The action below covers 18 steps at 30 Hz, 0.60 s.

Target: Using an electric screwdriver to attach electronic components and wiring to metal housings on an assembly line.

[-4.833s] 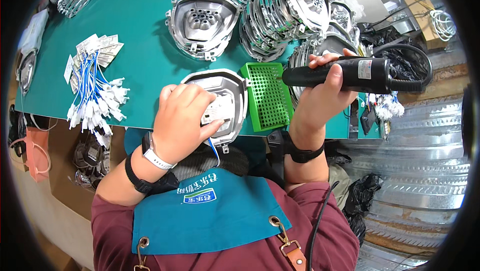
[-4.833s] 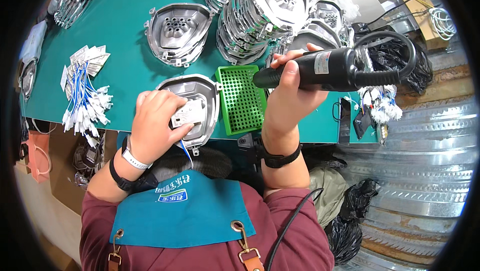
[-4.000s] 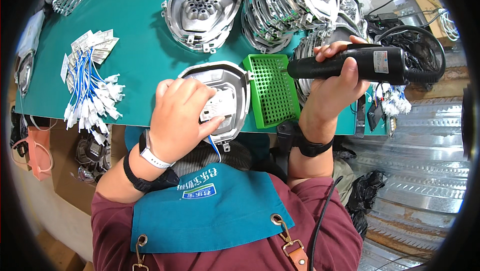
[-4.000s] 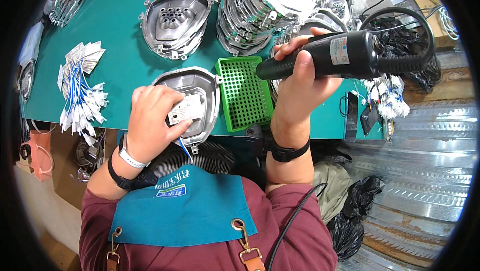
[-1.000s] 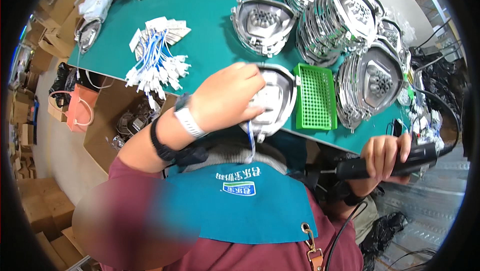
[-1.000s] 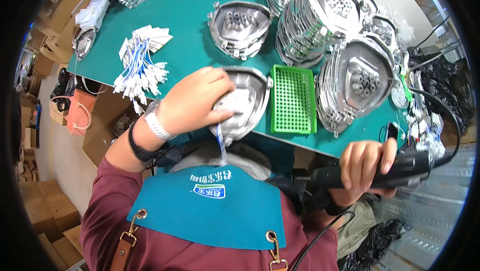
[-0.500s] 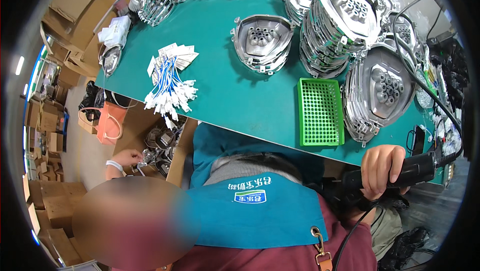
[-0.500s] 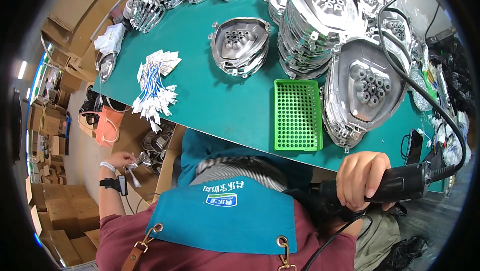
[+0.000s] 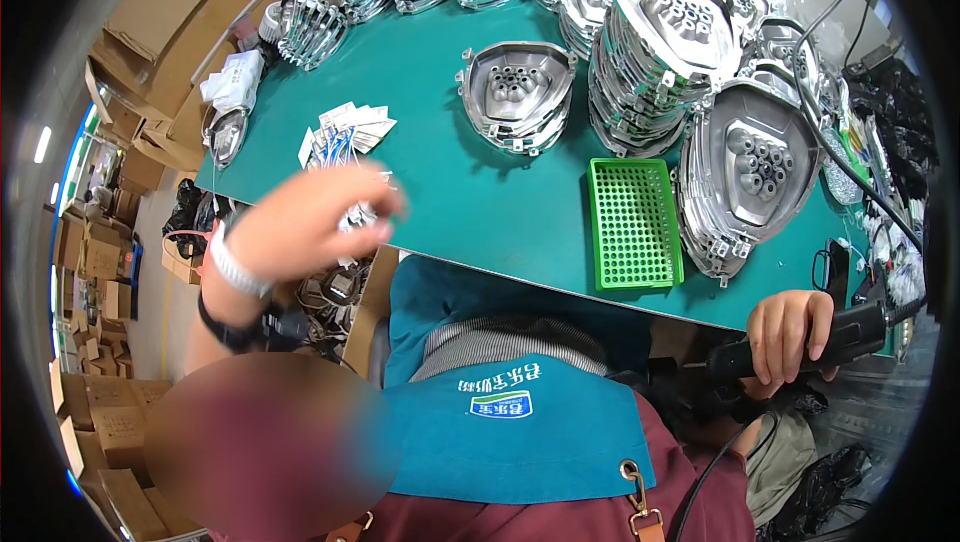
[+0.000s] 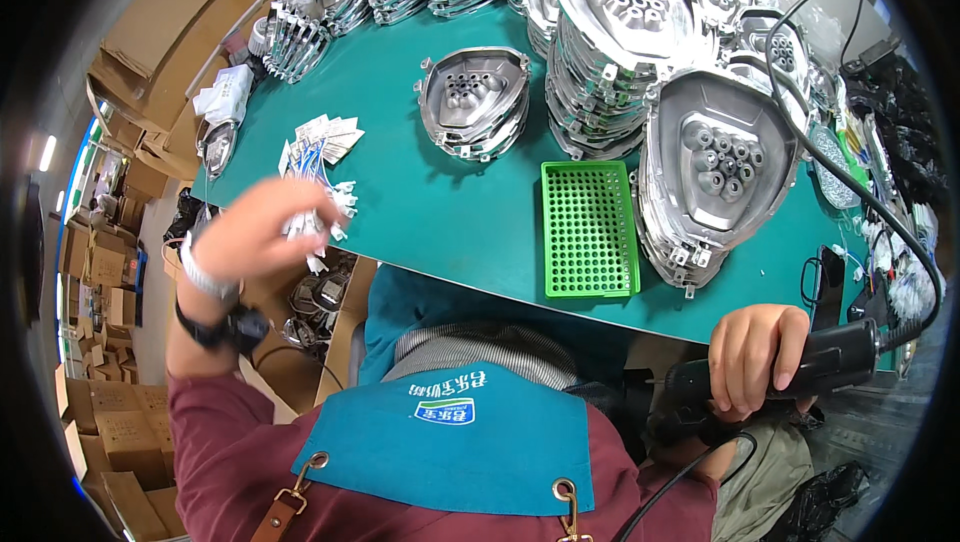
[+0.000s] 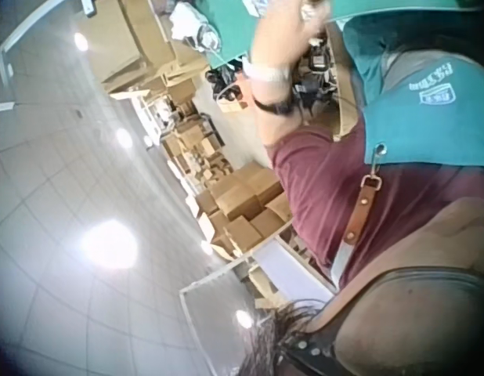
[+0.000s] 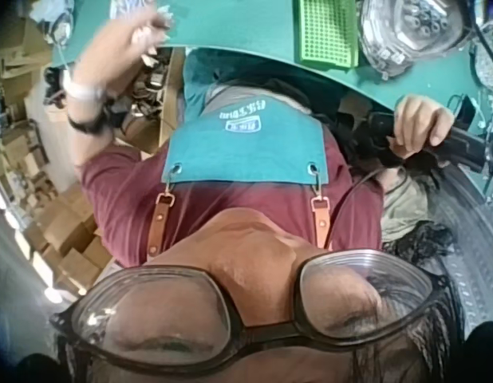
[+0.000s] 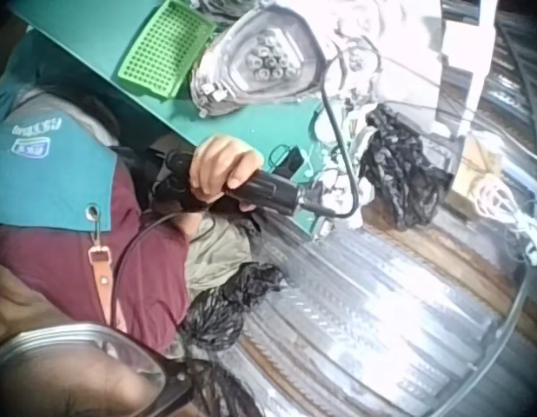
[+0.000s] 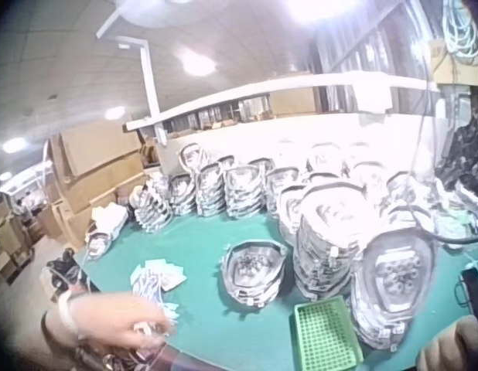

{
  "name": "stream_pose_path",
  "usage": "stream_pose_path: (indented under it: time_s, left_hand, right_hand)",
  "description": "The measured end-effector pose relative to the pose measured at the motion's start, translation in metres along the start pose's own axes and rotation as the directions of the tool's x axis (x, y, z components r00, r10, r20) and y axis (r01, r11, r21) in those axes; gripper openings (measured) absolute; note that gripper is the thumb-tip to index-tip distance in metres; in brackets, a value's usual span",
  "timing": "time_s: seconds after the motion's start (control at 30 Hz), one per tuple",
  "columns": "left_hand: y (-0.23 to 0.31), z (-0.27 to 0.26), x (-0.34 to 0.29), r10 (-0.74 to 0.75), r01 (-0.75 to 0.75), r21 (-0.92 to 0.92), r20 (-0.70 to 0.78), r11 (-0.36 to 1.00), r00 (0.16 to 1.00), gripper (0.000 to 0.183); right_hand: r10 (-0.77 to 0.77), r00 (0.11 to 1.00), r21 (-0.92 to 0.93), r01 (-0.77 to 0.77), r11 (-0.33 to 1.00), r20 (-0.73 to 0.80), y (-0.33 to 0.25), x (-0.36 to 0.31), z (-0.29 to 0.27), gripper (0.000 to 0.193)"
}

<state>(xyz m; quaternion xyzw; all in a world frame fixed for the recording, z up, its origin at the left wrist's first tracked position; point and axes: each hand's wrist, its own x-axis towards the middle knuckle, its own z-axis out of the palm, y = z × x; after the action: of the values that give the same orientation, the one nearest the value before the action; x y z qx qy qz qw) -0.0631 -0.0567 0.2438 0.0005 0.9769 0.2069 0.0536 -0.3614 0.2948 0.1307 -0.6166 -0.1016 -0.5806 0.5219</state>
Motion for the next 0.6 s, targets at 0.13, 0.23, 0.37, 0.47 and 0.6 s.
stream_pose_path:
  time_s: [0.13, 0.23, 0.37, 0.47, 0.6]
  left_hand:
    - [-0.022, -0.027, 0.117, 0.141, -0.121, 0.169, -0.112, 0.978, 0.984, 0.022]
    - [-0.069, -0.014, 0.173, 0.033, 0.037, 0.334, -0.201, 0.942, 0.979, 0.031]
    - [-0.101, 0.000, 0.208, -0.104, 0.130, 0.277, -0.109, 0.952, 0.989, 0.034]
    - [-0.094, 0.001, 0.216, -0.166, 0.186, 0.362, -0.088, 0.913, 0.982, 0.032]
    - [-0.107, 0.009, 0.225, -0.142, 0.166, 0.112, -0.196, 0.980, 0.970, 0.034]
  right_hand:
    - [-0.018, 0.998, -0.030, 0.016, 0.999, -0.067, -0.005, -0.019, 0.007, 0.036]
    - [-0.025, 0.997, -0.031, 0.023, 0.999, -0.069, -0.004, -0.025, 0.005, 0.037]
    - [-0.036, 0.995, -0.034, 0.033, 0.999, -0.090, -0.013, -0.038, 0.004, 0.038]
    - [-0.056, 0.990, -0.049, 0.050, 0.998, -0.133, -0.012, -0.047, 0.005, 0.037]
    - [-0.068, 0.989, -0.075, 0.058, 0.995, -0.133, -0.014, -0.052, 0.006, 0.036]
